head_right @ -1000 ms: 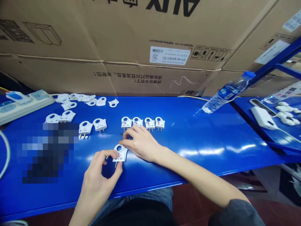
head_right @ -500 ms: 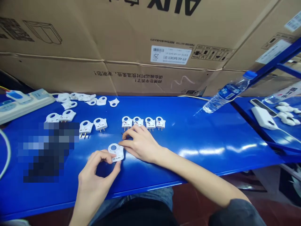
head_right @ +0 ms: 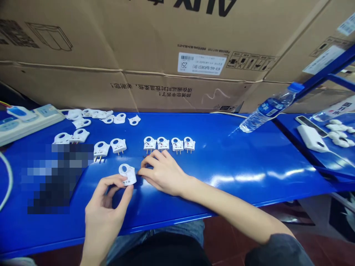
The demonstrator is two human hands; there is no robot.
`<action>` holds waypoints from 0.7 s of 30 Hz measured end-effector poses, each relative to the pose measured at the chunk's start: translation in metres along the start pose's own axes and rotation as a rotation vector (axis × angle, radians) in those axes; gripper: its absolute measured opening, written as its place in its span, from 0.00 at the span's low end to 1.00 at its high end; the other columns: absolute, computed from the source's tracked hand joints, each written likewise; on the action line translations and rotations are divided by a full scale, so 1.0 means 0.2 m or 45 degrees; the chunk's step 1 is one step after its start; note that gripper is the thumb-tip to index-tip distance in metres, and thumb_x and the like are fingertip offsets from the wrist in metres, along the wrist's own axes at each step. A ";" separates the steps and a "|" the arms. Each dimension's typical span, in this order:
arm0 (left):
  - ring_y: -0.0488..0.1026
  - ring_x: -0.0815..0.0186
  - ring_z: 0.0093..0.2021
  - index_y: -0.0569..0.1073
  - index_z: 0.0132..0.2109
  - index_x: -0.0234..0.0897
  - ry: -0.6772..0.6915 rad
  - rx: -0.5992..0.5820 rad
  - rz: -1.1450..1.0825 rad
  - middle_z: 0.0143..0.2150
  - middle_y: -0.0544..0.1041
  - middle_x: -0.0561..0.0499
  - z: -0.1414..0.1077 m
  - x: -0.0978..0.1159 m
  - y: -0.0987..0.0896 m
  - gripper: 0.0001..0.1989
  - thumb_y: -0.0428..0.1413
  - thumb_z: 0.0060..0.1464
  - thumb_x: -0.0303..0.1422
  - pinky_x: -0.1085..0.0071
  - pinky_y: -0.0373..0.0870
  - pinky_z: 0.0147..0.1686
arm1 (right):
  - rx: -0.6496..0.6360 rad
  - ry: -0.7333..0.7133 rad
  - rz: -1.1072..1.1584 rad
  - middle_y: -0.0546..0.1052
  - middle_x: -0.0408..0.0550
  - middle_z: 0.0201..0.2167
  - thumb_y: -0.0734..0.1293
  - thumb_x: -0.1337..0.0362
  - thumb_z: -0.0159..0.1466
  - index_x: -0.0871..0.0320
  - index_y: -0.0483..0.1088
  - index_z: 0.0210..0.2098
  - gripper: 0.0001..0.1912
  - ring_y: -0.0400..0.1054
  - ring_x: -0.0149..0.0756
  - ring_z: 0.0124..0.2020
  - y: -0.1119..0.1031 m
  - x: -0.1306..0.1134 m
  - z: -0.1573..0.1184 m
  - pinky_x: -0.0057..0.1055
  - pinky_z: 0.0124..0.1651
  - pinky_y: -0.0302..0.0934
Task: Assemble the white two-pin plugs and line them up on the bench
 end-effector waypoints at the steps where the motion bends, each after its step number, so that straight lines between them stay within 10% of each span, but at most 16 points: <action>1: 0.76 0.63 0.49 0.70 0.38 0.43 0.000 -0.004 0.008 0.43 0.75 0.51 0.00 0.00 0.00 0.08 0.62 0.58 0.38 0.66 0.74 0.51 | 0.002 -0.006 0.000 0.78 0.51 0.51 0.62 0.62 0.76 0.55 0.76 0.49 0.11 0.64 0.43 0.51 -0.01 0.00 0.00 0.40 0.48 0.57; 21: 0.79 0.58 0.47 0.71 0.50 0.45 0.082 -0.199 0.298 0.48 0.79 0.49 -0.01 0.01 0.07 0.16 0.62 0.58 0.43 0.60 0.78 0.47 | -0.001 0.329 0.461 0.78 0.45 0.38 0.65 0.66 0.72 0.55 0.69 0.43 0.01 0.71 0.35 0.39 -0.11 0.09 -0.01 0.30 0.41 0.62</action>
Point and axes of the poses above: each hand's wrist, its own z-axis towards the middle knuckle, its own y-axis out of the palm, x = y × z, the point moved 8 cm from there along z, towards the middle knuckle
